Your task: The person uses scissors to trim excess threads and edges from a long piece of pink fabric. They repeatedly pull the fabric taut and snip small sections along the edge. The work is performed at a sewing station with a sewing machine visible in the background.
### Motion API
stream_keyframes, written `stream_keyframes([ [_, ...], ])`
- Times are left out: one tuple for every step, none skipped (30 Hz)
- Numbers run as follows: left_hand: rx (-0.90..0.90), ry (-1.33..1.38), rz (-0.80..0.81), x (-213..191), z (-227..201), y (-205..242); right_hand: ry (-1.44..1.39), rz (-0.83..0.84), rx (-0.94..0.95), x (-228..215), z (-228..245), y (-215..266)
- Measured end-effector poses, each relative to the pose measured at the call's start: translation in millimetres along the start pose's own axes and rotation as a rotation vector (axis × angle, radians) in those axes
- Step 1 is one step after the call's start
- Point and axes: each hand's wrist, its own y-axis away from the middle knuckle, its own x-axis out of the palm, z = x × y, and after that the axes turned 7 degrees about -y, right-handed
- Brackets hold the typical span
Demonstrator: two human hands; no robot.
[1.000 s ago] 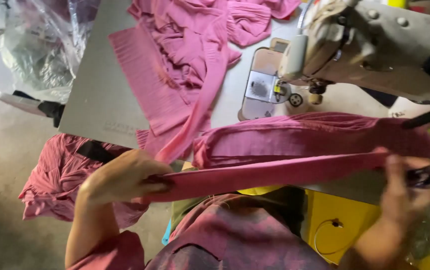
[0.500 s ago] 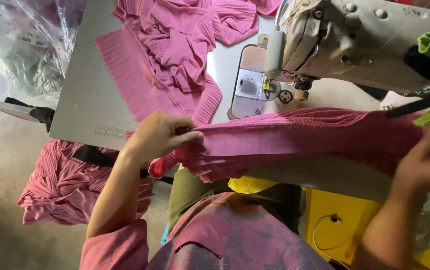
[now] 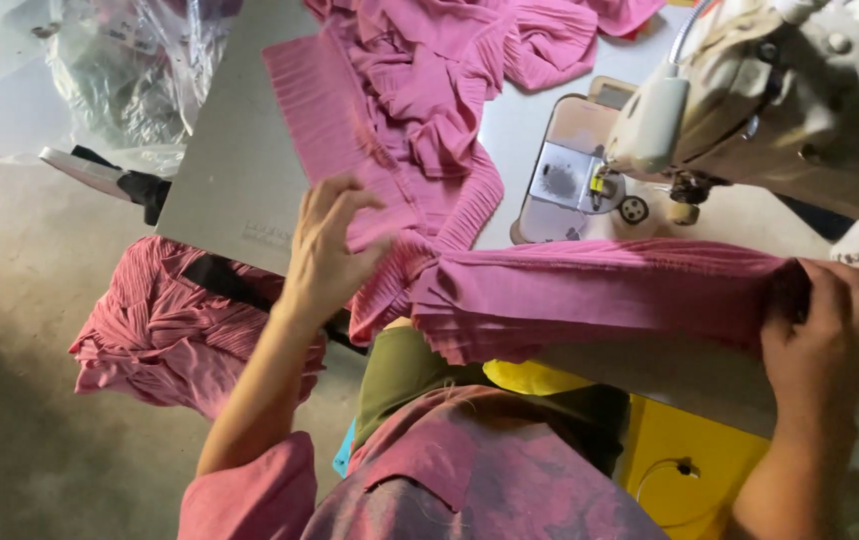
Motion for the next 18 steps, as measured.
stream_keyframes([
  [0.04, -0.067, -0.282, 8.1, -0.8, 3.3, 0.059, -0.026, -0.002, -2.5, 0.5, 2.4],
  [0.036, -0.07, -0.289, 1.9, -11.6, 7.6, 0.057, -0.028, -0.009, -5.5, 7.6, 5.1],
  [0.034, 0.049, -0.163, -3.7, -22.7, 12.4, -0.003, -0.098, 0.003, -8.6, 14.3, 8.4],
  [0.033, 0.169, -0.038, -8.6, -34.1, 17.1, -0.063, -0.168, 0.016, -11.7, 20.3, 12.2],
  [0.029, 0.168, -0.036, -5.0, -34.5, 18.3, -0.066, -0.165, 0.016, -13.9, 35.2, 5.0],
  [-0.003, 0.005, 0.038, -1.0, -35.5, 19.5, -0.107, -0.184, -0.021, -16.3, 49.4, -1.9],
  [-0.026, -0.159, 0.114, 2.7, -36.4, 19.7, -0.147, -0.207, -0.052, -19.2, 64.3, -7.3],
  [-0.023, -0.16, 0.12, 9.2, -31.1, 19.5, -0.146, -0.207, -0.045, -11.0, 68.5, -12.8],
  [-0.009, -0.234, 0.114, 16.3, -26.0, 18.0, -0.249, -0.15, -0.058, -3.1, 71.5, -19.6],
  [0.004, -0.308, 0.107, 23.0, -21.1, 16.5, -0.352, -0.092, -0.072, 4.5, 74.7, -26.6],
  [0.009, -0.308, 0.1, 17.2, -23.6, 14.2, -0.347, -0.099, -0.075, 9.7, 71.7, -29.0],
  [-0.072, -0.198, 0.127, 11.2, -25.8, 12.0, -0.329, -0.033, -0.065, 14.9, 68.8, -31.7],
  [-0.156, -0.088, 0.156, 4.8, -27.9, 10.8, -0.314, 0.036, -0.055, 20.6, 66.5, -34.0],
  [-0.153, -0.088, 0.153, -3.7, -31.3, 4.5, -0.312, 0.032, -0.056, 18.4, 66.9, -35.7],
  [-0.183, 0.026, 0.207, -12.2, -35.1, 1.6, -0.333, 0.025, -0.067, 16.6, 68.2, -35.1],
  [-0.213, 0.14, 0.26, -20.1, -38.7, -1.5, -0.355, 0.018, -0.077, 15.3, 69.1, -34.4],
  [-0.215, 0.139, 0.269, -20.0, -38.3, -2.9, -0.358, 0.022, -0.069, 12.2, 73.5, -31.6],
  [-0.15, 0.154, 0.25, -19.9, -38.2, -4.5, -0.356, -0.052, -0.051, 9.0, 77.8, -29.0],
])
